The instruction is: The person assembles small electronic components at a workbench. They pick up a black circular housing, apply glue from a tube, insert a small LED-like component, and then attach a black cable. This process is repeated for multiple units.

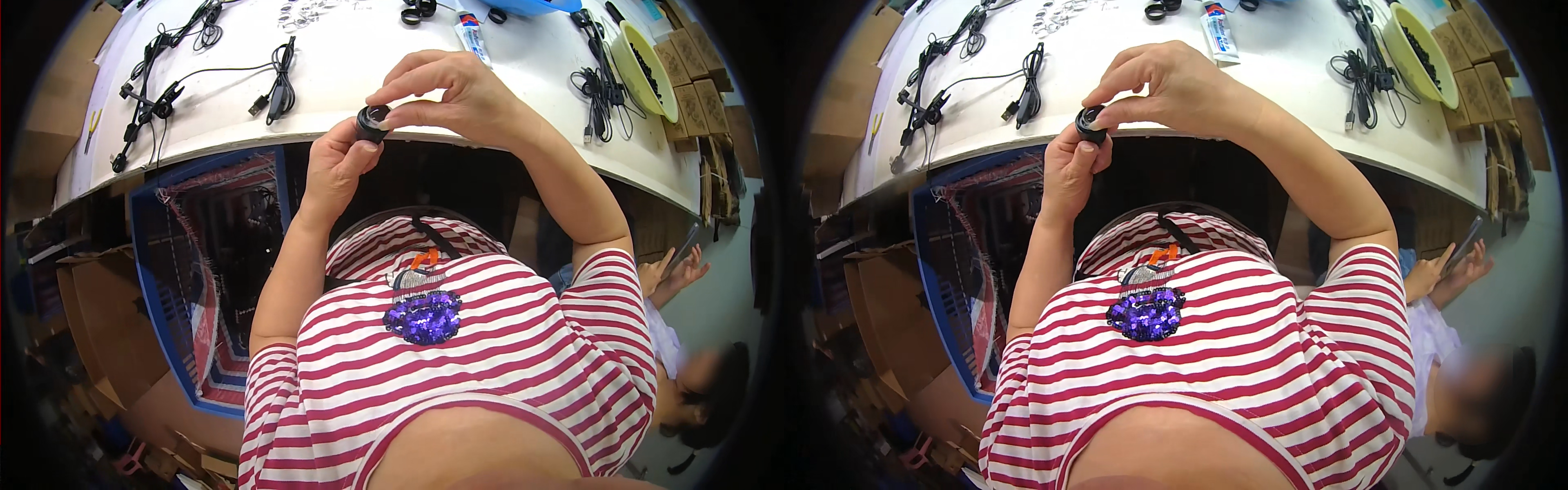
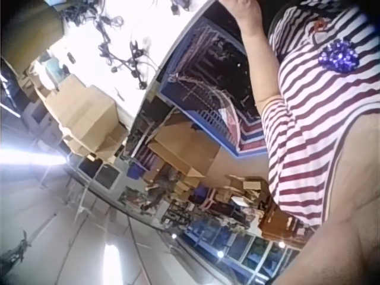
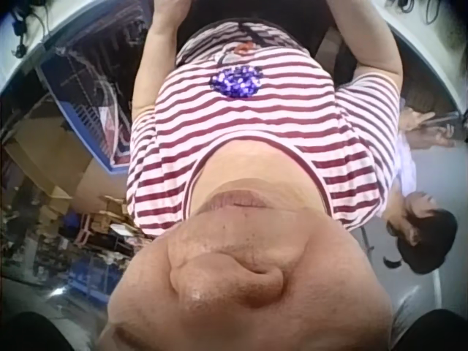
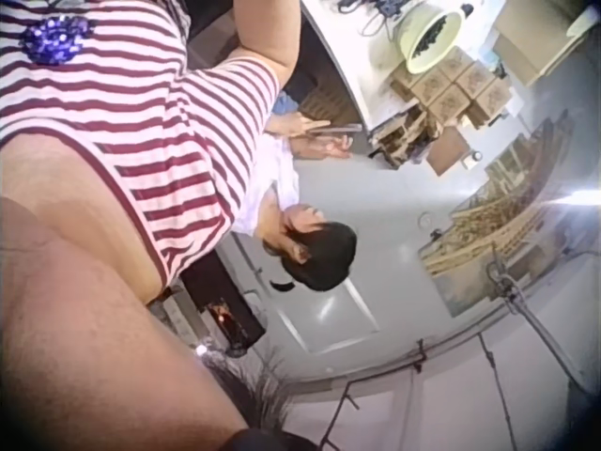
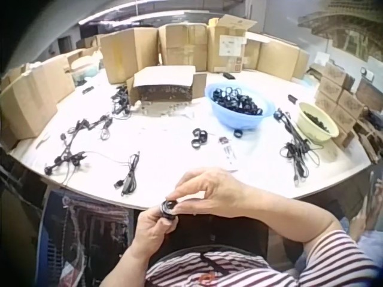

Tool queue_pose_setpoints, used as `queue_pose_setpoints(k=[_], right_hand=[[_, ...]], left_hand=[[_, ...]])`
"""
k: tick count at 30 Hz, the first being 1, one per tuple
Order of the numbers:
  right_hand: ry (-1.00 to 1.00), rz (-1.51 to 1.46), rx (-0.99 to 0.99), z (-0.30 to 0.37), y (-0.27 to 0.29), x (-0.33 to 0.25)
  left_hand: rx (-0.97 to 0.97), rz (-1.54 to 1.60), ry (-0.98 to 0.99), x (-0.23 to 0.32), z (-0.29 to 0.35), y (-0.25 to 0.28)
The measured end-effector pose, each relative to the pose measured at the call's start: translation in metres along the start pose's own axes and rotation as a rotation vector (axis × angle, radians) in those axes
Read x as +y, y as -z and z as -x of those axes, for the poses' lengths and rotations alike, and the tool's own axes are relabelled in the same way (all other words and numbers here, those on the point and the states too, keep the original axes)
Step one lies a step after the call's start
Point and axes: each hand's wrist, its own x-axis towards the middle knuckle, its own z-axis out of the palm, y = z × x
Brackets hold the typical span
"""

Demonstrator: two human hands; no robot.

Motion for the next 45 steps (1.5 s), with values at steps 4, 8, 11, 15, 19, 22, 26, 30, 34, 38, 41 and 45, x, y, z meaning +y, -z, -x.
queue_pose_setpoints(k=[4, 8, 11, 15, 19, 22, 26, 30, 34, 38, 41, 45], right_hand=[[-0.054, 0.008, -0.06, 0.002, 0.0, -0.001], [-0.102, -0.015, -0.081, 0.002, 0.005, -0.001], [-0.109, 0.022, -0.001, -0.007, 0.017, 0.015], [-0.24, 0.615, 0.258, -0.038, 0.037, 0.075], [-0.308, 0.958, 0.187, -0.058, 0.033, 0.119], [-0.322, 0.728, 0.218, -0.062, 0.029, 0.116], [-0.672, -0.335, -0.047, -0.064, 0.015, 0.075], [-0.734, -0.291, -0.138, -0.062, 0.01, 0.096], [-0.384, 0.331, 0.105, -0.048, 0.001, 0.082], [-0.316, 0.519, -0.064, -0.043, -0.008, 0.078], [-0.275, 0.492, 0.004, -0.041, -0.006, 0.076], [-0.139, 0.294, 0.144, -0.033, -0.007, 0.078]], left_hand=[[0.003, -0.021, 0.034, 0.0, 0.001, -0.005], [0.002, -0.106, 0.015, -0.005, 0.001, -0.004], [0.029, -0.079, 0.028, -0.002, 0.0, -0.004], [0.038, -0.031, 0.027, 0.005, 0.0, -0.005], [0.046, 0.033, 0.041, 0.015, 0.004, -0.005], [0.033, 0.007, -0.009, 0.013, 0.006, 0.003], [0.067, -0.006, -0.022, 0.014, 0.01, 0.009], [0.067, 0.034, -0.052, 0.013, 0.012, 0.009], [0.1, 0.0, 0.016, 0.014, 0.01, 0.008], [0.262, -0.018, 0.043, 0.011, 0.012, 0.001], [0.13, 0.084, -0.048, 0.011, 0.012, 0.002], [0.159, -0.061, 0.025, 0.011, 0.014, 0.004]])
